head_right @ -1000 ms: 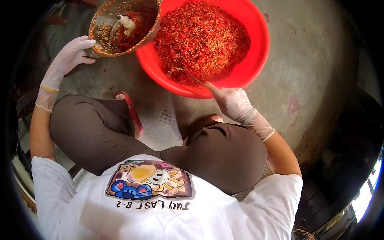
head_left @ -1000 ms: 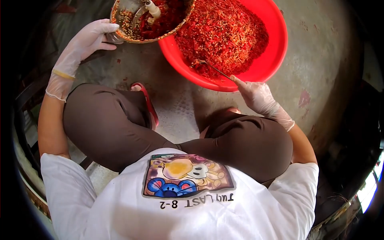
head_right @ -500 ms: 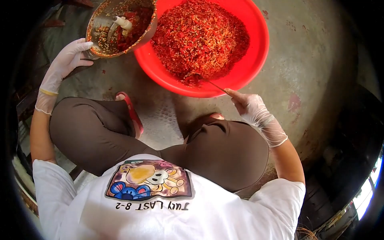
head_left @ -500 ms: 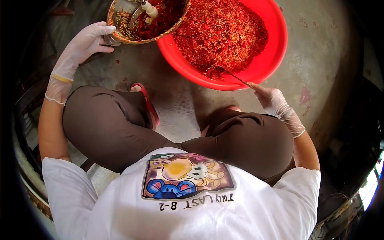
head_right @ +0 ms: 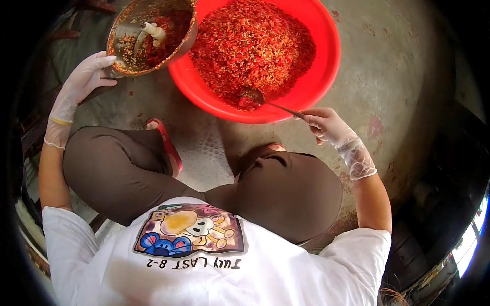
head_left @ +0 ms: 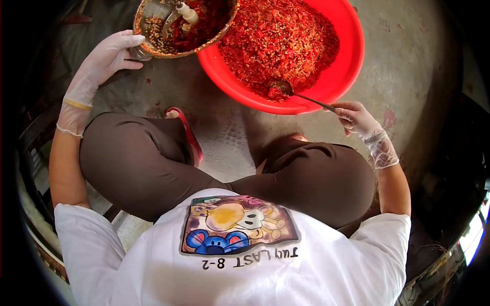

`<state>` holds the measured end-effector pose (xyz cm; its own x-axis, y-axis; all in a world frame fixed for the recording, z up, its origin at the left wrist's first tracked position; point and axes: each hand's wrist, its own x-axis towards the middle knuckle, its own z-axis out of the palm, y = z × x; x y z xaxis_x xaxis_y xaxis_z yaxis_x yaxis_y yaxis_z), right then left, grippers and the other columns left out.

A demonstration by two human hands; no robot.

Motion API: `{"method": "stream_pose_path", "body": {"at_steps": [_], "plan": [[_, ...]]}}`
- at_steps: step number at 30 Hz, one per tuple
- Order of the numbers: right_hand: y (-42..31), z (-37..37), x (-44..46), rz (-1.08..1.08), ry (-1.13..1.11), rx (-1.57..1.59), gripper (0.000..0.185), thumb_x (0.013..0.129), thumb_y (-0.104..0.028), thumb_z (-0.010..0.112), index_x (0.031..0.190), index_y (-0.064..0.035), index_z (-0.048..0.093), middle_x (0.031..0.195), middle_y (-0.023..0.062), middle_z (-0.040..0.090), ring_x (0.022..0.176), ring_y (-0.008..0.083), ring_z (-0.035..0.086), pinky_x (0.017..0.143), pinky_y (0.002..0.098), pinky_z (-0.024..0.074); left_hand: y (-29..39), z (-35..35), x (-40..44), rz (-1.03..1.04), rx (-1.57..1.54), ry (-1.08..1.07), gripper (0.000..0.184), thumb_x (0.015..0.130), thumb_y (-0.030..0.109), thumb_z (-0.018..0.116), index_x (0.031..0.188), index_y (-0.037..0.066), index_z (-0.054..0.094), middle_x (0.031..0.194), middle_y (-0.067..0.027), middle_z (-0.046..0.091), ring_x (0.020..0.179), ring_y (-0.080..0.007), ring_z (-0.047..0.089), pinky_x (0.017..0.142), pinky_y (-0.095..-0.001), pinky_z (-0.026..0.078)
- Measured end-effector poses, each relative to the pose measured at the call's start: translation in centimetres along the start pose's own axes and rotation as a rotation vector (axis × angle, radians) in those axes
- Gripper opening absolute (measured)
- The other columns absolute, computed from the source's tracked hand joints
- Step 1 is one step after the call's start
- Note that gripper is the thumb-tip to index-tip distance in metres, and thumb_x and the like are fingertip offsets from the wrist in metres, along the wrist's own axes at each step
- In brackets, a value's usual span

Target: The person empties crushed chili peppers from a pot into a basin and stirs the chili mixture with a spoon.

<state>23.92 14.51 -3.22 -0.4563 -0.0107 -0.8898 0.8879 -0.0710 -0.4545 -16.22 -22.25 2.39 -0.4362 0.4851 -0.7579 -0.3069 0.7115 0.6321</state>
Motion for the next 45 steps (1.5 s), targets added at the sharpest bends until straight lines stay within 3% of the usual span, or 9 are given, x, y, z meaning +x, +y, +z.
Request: {"method": "stream_pose_path", "body": {"at_steps": [12, 19, 23, 26, 29, 33, 36, 39, 45], "plan": [[-4.4, 0.3, -4.7, -0.225, 0.159, 0.182, 0.036, 0.094, -0.021, 0.047, 0.115, 0.0058, 0.059, 0.051, -0.0080, 0.030, 0.042, 0.0055, 0.031, 0.044, 0.0242, 0.0380, 0.0, 0.2, -0.2, 0.020, -0.037, -0.006, 0.032, 0.088, 0.030, 0.060, 0.110, 0.008, 0.055, 0.103, -0.0062, 0.064, 0.093, -0.0187, 0.063, 0.081, -0.0362, 0.050], [-12.1, 3.8, -8.4, -0.709, 0.386, 0.176, 0.036, 0.094, -0.018, 0.050, 0.121, 0.0040, 0.057, 0.055, -0.0076, 0.036, 0.045, 0.0037, 0.030, 0.046, 0.0202, 0.0351, 0.9, 0.8, -0.8, 0.003, -0.054, 0.006, 0.036, 0.087, 0.027, 0.060, 0.115, 0.005, 0.056, 0.105, -0.0069, 0.064, 0.092, -0.0189, 0.062, 0.080, -0.0374, 0.052], [-14.0, 8.3, -3.5, -1.037, 0.563, -0.190, 0.034, 0.092, -0.012, 0.051, 0.126, -0.0050, 0.056, 0.065, -0.0003, 0.052, 0.051, 0.0072, 0.046, 0.049, 0.0242, 0.0391, 1.0, 0.9, -0.8, -0.023, -0.041, 0.036, 0.029, 0.087, 0.026, 0.061, 0.108, 0.006, 0.057, 0.097, -0.0065, 0.063, 0.088, -0.0191, 0.061, 0.081, -0.0409, 0.051], [-14.8, 9.5, 1.3, -1.084, 0.818, -1.184, 0.053, 0.081, -0.001, 0.053, 0.133, -0.0101, 0.049, 0.072, 0.0061, 0.061, 0.059, 0.0193, 0.059, 0.053, 0.0319, 0.0444, 1.0, 0.7, -0.8, -0.020, -0.042, 0.025, 0.029, 0.087, 0.026, 0.060, 0.108, 0.006, 0.057, 0.096, -0.0062, 0.063, 0.087, -0.0193, 0.061, 0.082, -0.0410, 0.051], [-15.2, 9.3, 1.8, -1.133, 0.872, -1.203, 0.065, 0.073, 0.002, 0.054, 0.136, -0.0119, 0.044, 0.069, 0.0032, 0.059, 0.059, 0.0240, 0.059, 0.053, 0.0345, 0.0452, 1.2, 1.0, -1.0, -0.009, -0.029, 0.036, 0.030, 0.088, 0.027, 0.059, 0.110, 0.006, 0.057, 0.098, -0.0064, 0.064, 0.088, -0.0190, 0.061, 0.081, -0.0404, 0.051], [-14.0, 6.5, 0.4, -1.308, 0.659, -0.514, 0.038, 0.087, 0.004, 0.055, 0.124, -0.0016, 0.055, 0.115, 0.0160, 0.064, 0.098, 0.0208, 0.066, 0.086, 0.0294, 0.0495, 0.7, 0.8, -1.0, 0.018, -0.049, 0.001, 0.032, 0.087, 0.027, 0.059, 0.111, 0.006, 0.056, 0.100, -0.0063, 0.063, 0.088, -0.0177, 0.061, 0.081, -0.0375, 0.051], [-10.7, 4.5, 0.4, -1.301, 0.666, -0.363, 0.031, 0.093, 0.001, 0.050, 0.124, 0.0006, 0.055, 0.117, 0.0141, 0.064, 0.110, 0.0164, 0.060, 0.094, 0.0259, 0.0448, 0.4, 0.2, -0.4, 0.024, -0.049, -0.020, 0.034, 0.086, 0.027, 0.060, 0.113, 0.007, 0.055, 0.102, -0.0050, 0.063, 0.090, -0.0173, 0.061, 0.083, -0.0385, 0.050], [-6.8, 4.0, 0.9, -1.103, 0.713, -0.456, 0.031, 0.092, 0.002, 0.050, 0.122, -0.0003, 0.056, 0.119, 0.0121, 0.063, 0.110, 0.0137, 0.058, 0.094, 0.0260, 0.0445, 0.5, 0.3, -0.4, -0.005, -0.025, 0.008, 0.032, 0.087, 0.028, 0.060, 0.111, 0.008, 0.055, 0.102, -0.0044, 0.063, 0.090, -0.0170, 0.061, 0.084, -0.0388, 0.049], [-0.7, 5.0, 2.3, -0.935, 0.615, -0.877, 0.043, 0.083, -0.003, 0.056, 0.124, -0.0161, 0.058, 0.065, 0.0094, 0.061, 0.059, 0.0292, 0.060, 0.059, 0.0380, 0.0490, 0.2, 0.1, -0.1, -0.023, -0.015, 0.018, 0.031, 0.088, 0.030, 0.060, 0.109, 0.008, 0.054, 0.103, -0.0054, 0.063, 0.094, -0.0181, 0.061, 0.085, -0.0394, 0.048]]}}
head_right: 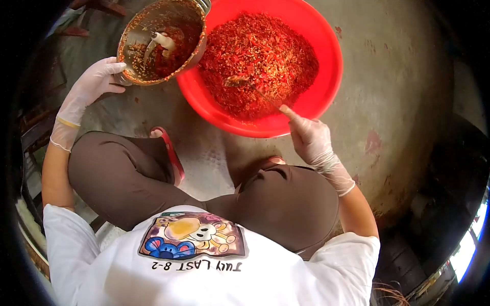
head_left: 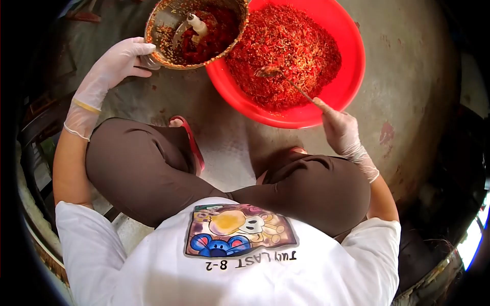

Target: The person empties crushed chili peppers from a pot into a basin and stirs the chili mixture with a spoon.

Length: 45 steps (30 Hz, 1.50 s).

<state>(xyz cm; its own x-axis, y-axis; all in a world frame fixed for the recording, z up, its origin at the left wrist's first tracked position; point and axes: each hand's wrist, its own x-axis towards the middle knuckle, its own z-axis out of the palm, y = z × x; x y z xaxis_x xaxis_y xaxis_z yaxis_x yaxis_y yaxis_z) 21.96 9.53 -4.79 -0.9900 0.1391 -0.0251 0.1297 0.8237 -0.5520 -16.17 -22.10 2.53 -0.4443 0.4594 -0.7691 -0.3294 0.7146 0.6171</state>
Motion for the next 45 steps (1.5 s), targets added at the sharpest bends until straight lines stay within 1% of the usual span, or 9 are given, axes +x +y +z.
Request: {"method": "stream_pose_path", "body": {"at_steps": [3, 6, 9, 13, 16, 23, 27, 36, 45], "plan": [[-0.1, 1.3, -0.5, -0.002, -0.186, -0.186, 0.050, 0.081, -0.002, 0.055, 0.128, -0.0180, 0.055, 0.069, 0.0084, 0.058, 0.064, 0.0276, 0.059, 0.063, 0.0377, 0.0494, -0.3, -0.3, 0.2, 0.012, 0.012, -0.014, 0.034, 0.088, 0.031, 0.059, 0.113, 0.008, 0.054, 0.105, -0.0056, 0.062, 0.096, -0.0178, 0.061, 0.085, -0.0385, 0.048], [-0.3, 2.0, 0.6, -0.079, -0.244, -0.403, 0.058, 0.077, -0.003, 0.055, 0.132, -0.0202, 0.052, 0.064, 0.0055, 0.049, 0.059, 0.0251, 0.055, 0.061, 0.0372, 0.0480, -0.4, -0.6, 0.4, 0.014, 0.005, -0.020, 0.034, 0.089, 0.030, 0.059, 0.113, 0.008, 0.054, 0.106, -0.0055, 0.062, 0.097, -0.0174, 0.060, 0.085, -0.0384, 0.048], [1.0, 1.0, 0.5, -0.208, -0.272, -0.521, 0.059, 0.077, -0.005, 0.053, 0.134, -0.0224, 0.049, 0.063, 0.0035, 0.051, 0.058, 0.0216, 0.056, 0.056, 0.0366, 0.0476, -0.3, -0.5, 0.3, 0.010, 0.006, -0.013, 0.033, 0.089, 0.030, 0.059, 0.113, 0.008, 0.054, 0.106, -0.0053, 0.062, 0.097, -0.0172, 0.060, 0.085, -0.0384, 0.049], [2.1, -3.0, -1.1, -0.250, -0.273, -0.420, 0.058, 0.075, -0.003, 0.056, 0.130, -0.0208, 0.053, 0.063, 0.0033, 0.050, 0.057, 0.0213, 0.055, 0.056, 0.0363, 0.0476, -0.1, -0.1, 0.0, 0.012, 0.029, 0.002, 0.033, 0.089, 0.030, 0.059, 0.114, 0.008, 0.053, 0.107, -0.0050, 0.062, 0.097, -0.0171, 0.060, 0.085, -0.0379, 0.049], [1.7, -3.9, -1.7, -0.157, -0.252, -0.369, 0.059, 0.073, -0.001, 0.056, 0.129, -0.0190, 0.054, 0.064, 0.0042, 0.051, 0.058, 0.0227, 0.056, 0.055, 0.0377, 0.0482, -0.4, -0.7, 0.4, 0.007, 0.032, -0.028, 0.035, 0.089, 0.031, 0.059, 0.115, 0.008, 0.053, 0.106, -0.0046, 0.062, 0.096, -0.0171, 0.061, 0.084, -0.0366, 0.049], [1.1, 0.0, 0.2, -0.106, -0.125, -0.318, 0.061, 0.073, 0.000, 0.054, 0.131, -0.0189, 0.051, 0.063, 0.0053, 0.050, 0.059, 0.0245, 0.056, 0.055, 0.0390, 0.0483, -0.1, -0.3, 0.0, 0.006, 0.036, -0.009, 0.035, 0.088, 0.032, 0.061, 0.114, 0.008, 0.053, 0.104, -0.0048, 0.063, 0.094, -0.0178, 0.062, 0.082, -0.0348, 0.049], [1.5, 1.6, 0.2, -0.160, -0.253, -0.483, 0.059, 0.076, -0.003, 0.053, 0.133, -0.0187, 0.049, 0.064, 0.0043, 0.052, 0.059, 0.0228, 0.057, 0.056, 0.0375, 0.0477, -0.2, -0.3, 0.0, 0.013, 0.041, -0.015, 0.034, 0.089, 0.032, 0.060, 0.113, 0.009, 0.053, 0.105, -0.0048, 0.063, 0.094, -0.0183, 0.062, 0.083, -0.0353, 0.048], [0.8, -4.8, -3.2, -0.124, -0.319, -0.425, 0.061, 0.073, -0.001, 0.057, 0.130, -0.0215, 0.052, 0.063, 0.0041, 0.051, 0.059, 0.0229, 0.057, 0.058, 0.0370, 0.0484, -0.2, -0.2, 0.0, 0.028, 0.065, -0.009, 0.036, 0.089, 0.034, 0.059, 0.114, 0.009, 0.052, 0.106, -0.0049, 0.062, 0.096, -0.0181, 0.061, 0.085, -0.0362, 0.047], [1.0, 1.0, 0.4, -0.143, -0.254, -0.479, 0.060, 0.077, -0.005, 0.054, 0.134, -0.0214, 0.047, 0.065, 0.0038, 0.053, 0.059, 0.0221, 0.057, 0.056, 0.0366, 0.0472, -0.1, -0.2, -0.1, 0.025, 0.068, -0.025, 0.038, 0.089, 0.034, 0.059, 0.115, 0.007, 0.053, 0.105, -0.0062, 0.062, 0.094, -0.0176, 0.061, 0.083, -0.0355, 0.048]]}}
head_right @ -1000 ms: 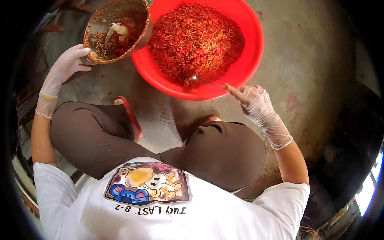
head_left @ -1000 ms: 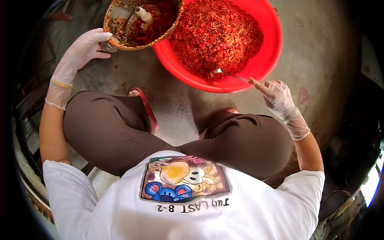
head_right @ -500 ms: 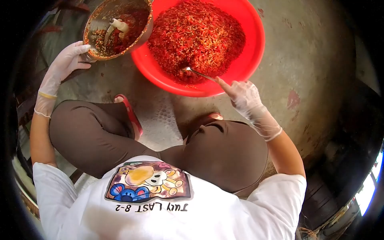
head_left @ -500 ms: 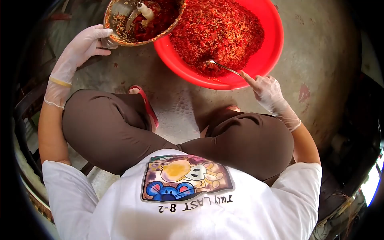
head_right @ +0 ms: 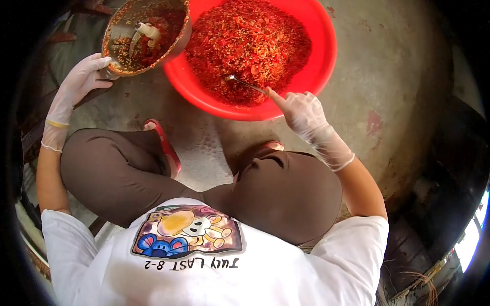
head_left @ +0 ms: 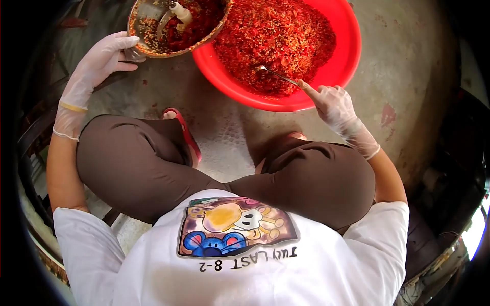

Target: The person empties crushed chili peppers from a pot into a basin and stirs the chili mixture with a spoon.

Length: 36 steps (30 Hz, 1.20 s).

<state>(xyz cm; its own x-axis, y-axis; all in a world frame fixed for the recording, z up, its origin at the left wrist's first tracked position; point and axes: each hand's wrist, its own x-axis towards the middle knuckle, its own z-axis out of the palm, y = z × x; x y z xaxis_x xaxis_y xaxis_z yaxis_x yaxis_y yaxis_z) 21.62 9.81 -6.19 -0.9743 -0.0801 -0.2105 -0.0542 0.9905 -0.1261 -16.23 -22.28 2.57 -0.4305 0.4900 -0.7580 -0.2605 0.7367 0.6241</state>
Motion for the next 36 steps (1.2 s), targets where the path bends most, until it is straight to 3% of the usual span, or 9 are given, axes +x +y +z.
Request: {"method": "stream_pose_path", "body": {"at_steps": [8, 13, 17, 23, 30, 31, 36], "plan": [[2.2, -2.6, -3.8, 0.005, -0.136, 0.019, 0.060, 0.078, -0.004, 0.054, 0.134, -0.0221, 0.047, 0.068, 0.0026, 0.055, 0.063, 0.0226, 0.059, 0.062, 0.0374, 0.0466, -0.6, -0.6, 0.4, -0.008, 0.013, -0.008, 0.038, 0.088, 0.034, 0.060, 0.115, 0.008, 0.053, 0.105, -0.0044, 0.062, 0.093, -0.0158, 0.062, 0.081, -0.0334, 0.050], [2.8, -6.6, -5.3, 0.026, -0.059, -0.008, 0.064, 0.072, 0.002, 0.056, 0.131, -0.0225, 0.053, 0.065, 0.0040, 0.050, 0.059, 0.0230, 0.055, 0.062, 0.0354, 0.0471, -0.7, -0.6, 0.5, 0.010, 0.010, -0.004, 0.036, 0.088, 0.033, 0.060, 0.114, 0.008, 0.053, 0.106, -0.0035, 0.062, 0.095, -0.0139, 0.061, 0.081, -0.0330, 0.050], [3.3, -6.8, -5.4, 0.110, -0.013, -0.013, 0.060, 0.075, 0.001, 0.057, 0.131, -0.0218, 0.053, 0.064, 0.0053, 0.051, 0.058, 0.0247, 0.055, 0.059, 0.0367, 0.0476, -0.5, -0.6, 0.4, -0.024, -0.004, -0.010, 0.035, 0.089, 0.031, 0.060, 0.114, 0.008, 0.053, 0.108, -0.0028, 0.062, 0.096, -0.0124, 0.061, 0.081, -0.0329, 0.051], [2.0, -4.8, -3.5, 0.091, 0.074, 0.180, 0.056, 0.076, -0.001, 0.057, 0.129, -0.0208, 0.053, 0.065, 0.0045, 0.055, 0.059, 0.0245, 0.058, 0.058, 0.0378, 0.0483, -0.1, 0.1, 0.0, -0.012, -0.040, 0.010, 0.029, 0.089, 0.031, 0.059, 0.109, 0.010, 0.055, 0.104, -0.0043, 0.062, 0.096, -0.0171, 0.062, 0.085, -0.0349, 0.049], [1.0, -0.6, -1.9, 0.002, -0.044, 0.097, 0.056, 0.077, -0.003, 0.055, 0.129, -0.0224, 0.051, 0.064, 0.0038, 0.055, 0.060, 0.0240, 0.058, 0.059, 0.0382, 0.0485, 0.2, 0.6, -0.2, -0.012, -0.014, 0.027, 0.028, 0.089, 0.031, 0.059, 0.108, 0.010, 0.055, 0.103, -0.0027, 0.062, 0.096, -0.0162, 0.062, 0.084, -0.0344, 0.049], [1.1, -1.2, -2.3, -0.012, -0.077, 0.049, 0.063, 0.076, 0.000, 0.056, 0.134, -0.0219, 0.049, 0.065, 0.0029, 0.051, 0.061, 0.0216, 0.055, 0.064, 0.0349, 0.0457, 0.2, 0.6, -0.2, -0.013, -0.012, 0.035, 0.028, 0.089, 0.031, 0.059, 0.108, 0.011, 0.055, 0.103, -0.0027, 0.062, 0.096, -0.0162, 0.062, 0.085, -0.0345, 0.049], [2.8, -6.8, -5.1, 0.041, -0.101, 0.102, 0.054, 0.076, 0.000, 0.056, 0.126, -0.0231, 0.056, 0.068, 0.0029, 0.054, 0.063, 0.0222, 0.057, 0.063, 0.0364, 0.0463, -0.4, -0.3, 0.2, -0.005, -0.006, -0.005, 0.031, 0.090, 0.030, 0.058, 0.113, 0.009, 0.054, 0.107, -0.0015, 0.063, 0.095, -0.0109, 0.060, 0.082, -0.0334, 0.051]]}}
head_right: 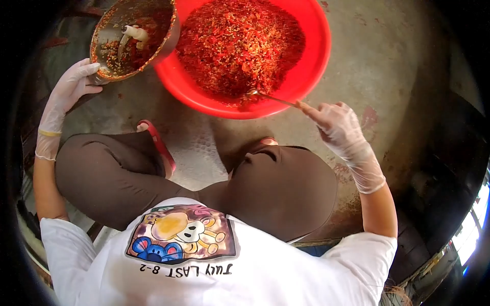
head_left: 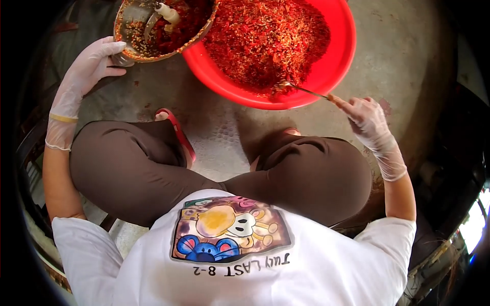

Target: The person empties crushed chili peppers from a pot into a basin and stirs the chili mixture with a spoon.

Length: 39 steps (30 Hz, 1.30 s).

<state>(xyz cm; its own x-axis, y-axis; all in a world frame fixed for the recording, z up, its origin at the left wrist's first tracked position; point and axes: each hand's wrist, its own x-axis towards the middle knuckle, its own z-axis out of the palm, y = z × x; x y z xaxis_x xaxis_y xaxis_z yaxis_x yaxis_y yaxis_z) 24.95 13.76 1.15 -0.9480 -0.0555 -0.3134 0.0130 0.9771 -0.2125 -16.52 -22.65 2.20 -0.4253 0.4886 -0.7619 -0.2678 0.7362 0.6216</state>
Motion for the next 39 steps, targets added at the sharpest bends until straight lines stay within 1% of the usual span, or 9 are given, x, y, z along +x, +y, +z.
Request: {"method": "stream_pose_path", "body": {"at_steps": [2, 6, 9, 20, 21, 25, 28, 33, 39], "plan": [[0.4, -1.5, -1.5, 0.072, -0.007, -0.028, 0.055, 0.076, 0.000, 0.057, 0.126, -0.0230, 0.056, 0.069, 0.0037, 0.054, 0.063, 0.0230, 0.057, 0.063, 0.0361, 0.0462, 0.1, -0.1, 0.1, 0.005, 0.002, -0.017, 0.031, 0.090, 0.030, 0.058, 0.113, 0.009, 0.054, 0.107, -0.0012, 0.062, 0.095, -0.0104, 0.060, 0.081, -0.0330, 0.051], [0.6, -0.4, -2.8, 0.187, 0.212, 0.237, 0.059, 0.075, 0.003, 0.057, 0.128, -0.0212, 0.054, 0.070, 0.0067, 0.057, 0.063, 0.0279, 0.058, 0.058, 0.0379, 0.0470, 0.4, 0.2, -0.1, 0.012, 0.001, -0.033, 0.031, 0.091, 0.029, 0.058, 0.114, 0.009, 0.054, 0.107, -0.0008, 0.062, 0.095, -0.0096, 0.060, 0.080, -0.0314, 0.052], [0.0, 1.4, -2.1, 0.207, 0.220, 0.261, 0.059, 0.075, 0.003, 0.057, 0.129, -0.0216, 0.054, 0.071, 0.0072, 0.059, 0.062, 0.0286, 0.058, 0.056, 0.0386, 0.0475, 0.2, 0.2, -0.1, 0.015, -0.001, -0.017, 0.031, 0.091, 0.028, 0.058, 0.114, 0.009, 0.054, 0.108, -0.0009, 0.061, 0.095, -0.0093, 0.060, 0.078, -0.0298, 0.053], [-2.5, 6.1, 2.4, 0.006, 0.076, -0.055, 0.059, 0.075, -0.002, 0.054, 0.132, -0.0197, 0.050, 0.065, 0.0031, 0.056, 0.060, 0.0237, 0.058, 0.058, 0.0385, 0.0469, 0.6, 0.6, -0.3, 0.013, 0.001, -0.011, 0.033, 0.090, 0.028, 0.058, 0.116, 0.007, 0.053, 0.109, -0.0020, 0.062, 0.094, -0.0098, 0.061, 0.076, -0.0284, 0.054], [-2.0, 6.3, 2.2, -0.009, 0.093, -0.054, 0.061, 0.076, -0.002, 0.055, 0.134, -0.0225, 0.050, 0.064, 0.0031, 0.053, 0.059, 0.0213, 0.056, 0.061, 0.0358, 0.0454, 0.6, 0.6, -0.3, 0.013, -0.001, -0.012, 0.034, 0.090, 0.028, 0.058, 0.117, 0.007, 0.052, 0.109, -0.0023, 0.062, 0.094, -0.0100, 0.061, 0.076, -0.0284, 0.054], [-1.2, 3.0, 0.5, -0.021, -0.002, -0.084, 0.059, 0.074, -0.001, 0.055, 0.130, -0.0213, 0.053, 0.062, 0.0026, 0.052, 0.058, 0.0218, 0.057, 0.060, 0.0358, 0.0457, 0.3, 0.3, 0.0, -0.004, -0.012, -0.014, 0.035, 0.090, 0.028, 0.058, 0.118, 0.007, 0.051, 0.109, -0.0029, 0.063, 0.095, -0.0103, 0.061, 0.076, -0.0284, 0.054], [-1.1, 1.3, -0.5, 0.023, -0.009, -0.120, 0.061, 0.074, 0.000, 0.054, 0.131, -0.0228, 0.052, 0.062, 0.0025, 0.052, 0.057, 0.0220, 0.056, 0.060, 0.0360, 0.0458, 0.8, 1.1, -0.5, 0.018, 0.005, 0.003, 0.034, 0.089, 0.033, 0.058, 0.113, 0.009, 0.054, 0.106, -0.0025, 0.062, 0.093, -0.0138, 0.062, 0.081, -0.0312, 0.050], [-1.4, 4.9, 1.7, 0.008, 0.108, 0.016, 0.060, 0.077, -0.003, 0.053, 0.133, -0.0237, 0.049, 0.063, 0.0034, 0.053, 0.058, 0.0241, 0.057, 0.058, 0.0367, 0.0452, 0.9, 1.0, -0.4, 0.017, 0.011, -0.004, 0.036, 0.090, 0.030, 0.058, 0.117, 0.008, 0.052, 0.108, -0.0028, 0.063, 0.094, -0.0121, 0.062, 0.077, -0.0289, 0.052], [-1.0, 5.8, 3.4, -0.028, 0.048, -0.087, 0.058, 0.076, -0.002, 0.056, 0.130, -0.0223, 0.052, 0.065, 0.0020, 0.053, 0.059, 0.0210, 0.055, 0.059, 0.0360, 0.0442, 0.7, 0.6, -0.3, -0.020, -0.006, 0.001, 0.036, 0.090, 0.029, 0.058, 0.119, 0.009, 0.052, 0.109, -0.0028, 0.063, 0.096, -0.0116, 0.062, 0.077, -0.0288, 0.053]]}}
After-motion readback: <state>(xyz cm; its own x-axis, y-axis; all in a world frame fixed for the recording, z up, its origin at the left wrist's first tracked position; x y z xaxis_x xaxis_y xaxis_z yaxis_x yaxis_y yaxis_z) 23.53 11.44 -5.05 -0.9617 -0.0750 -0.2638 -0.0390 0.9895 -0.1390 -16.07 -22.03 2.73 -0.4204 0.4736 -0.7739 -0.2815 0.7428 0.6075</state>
